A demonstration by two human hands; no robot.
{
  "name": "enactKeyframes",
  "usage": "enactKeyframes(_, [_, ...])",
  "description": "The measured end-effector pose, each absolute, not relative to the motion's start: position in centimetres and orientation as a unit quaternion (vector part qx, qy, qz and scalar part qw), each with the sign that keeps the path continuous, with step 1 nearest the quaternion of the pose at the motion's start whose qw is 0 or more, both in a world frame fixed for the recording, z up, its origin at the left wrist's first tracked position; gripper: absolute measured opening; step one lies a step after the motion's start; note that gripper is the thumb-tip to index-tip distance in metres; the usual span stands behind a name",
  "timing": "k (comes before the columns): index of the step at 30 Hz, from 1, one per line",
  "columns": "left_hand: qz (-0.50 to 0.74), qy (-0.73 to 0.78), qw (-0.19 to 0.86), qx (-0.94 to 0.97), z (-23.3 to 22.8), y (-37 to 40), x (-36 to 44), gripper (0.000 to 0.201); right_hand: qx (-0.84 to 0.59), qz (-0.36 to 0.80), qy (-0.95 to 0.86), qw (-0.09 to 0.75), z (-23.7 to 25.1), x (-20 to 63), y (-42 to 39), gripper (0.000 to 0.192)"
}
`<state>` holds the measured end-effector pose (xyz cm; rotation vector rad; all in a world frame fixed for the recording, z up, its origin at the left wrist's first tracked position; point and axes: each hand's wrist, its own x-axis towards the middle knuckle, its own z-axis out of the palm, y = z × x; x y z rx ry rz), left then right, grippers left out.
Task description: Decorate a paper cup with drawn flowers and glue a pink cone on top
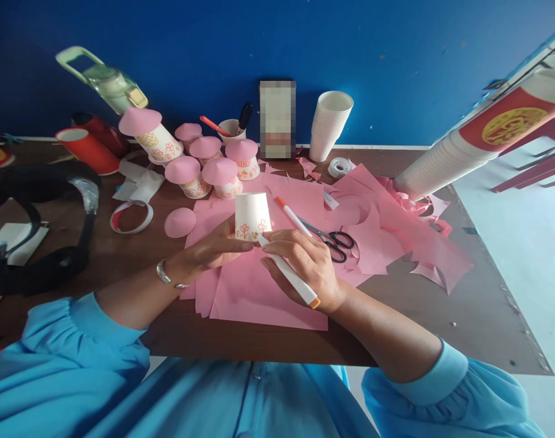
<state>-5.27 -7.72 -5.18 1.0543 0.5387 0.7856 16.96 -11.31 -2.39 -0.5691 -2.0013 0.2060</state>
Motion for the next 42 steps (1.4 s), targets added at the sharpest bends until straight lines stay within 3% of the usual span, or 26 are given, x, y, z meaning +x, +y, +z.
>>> enactKeyframes(29, [0.353, 0.223, 0.75, 0.514, -4.94, -7.68, -5.4, 0.028, -0.236, 0.07, -0.84, 0.484, -2.04, 16.87, -11.57, 0.031])
enactKeyframes(36, [0.342, 0.234, 0.75, 0.516, -4.83, -7.71, -5.41, 0.031, -0.235, 0.085, -0.837, 0.486, -2.08, 16.87, -11.56, 0.032])
enactKeyframes(42, [0.339, 0.248, 0.741, 0.524, -4.35, -7.76, -5.22, 0.046, -0.236, 0.081, -0.839, 0.484, -2.12, 16.88, -11.54, 0.031])
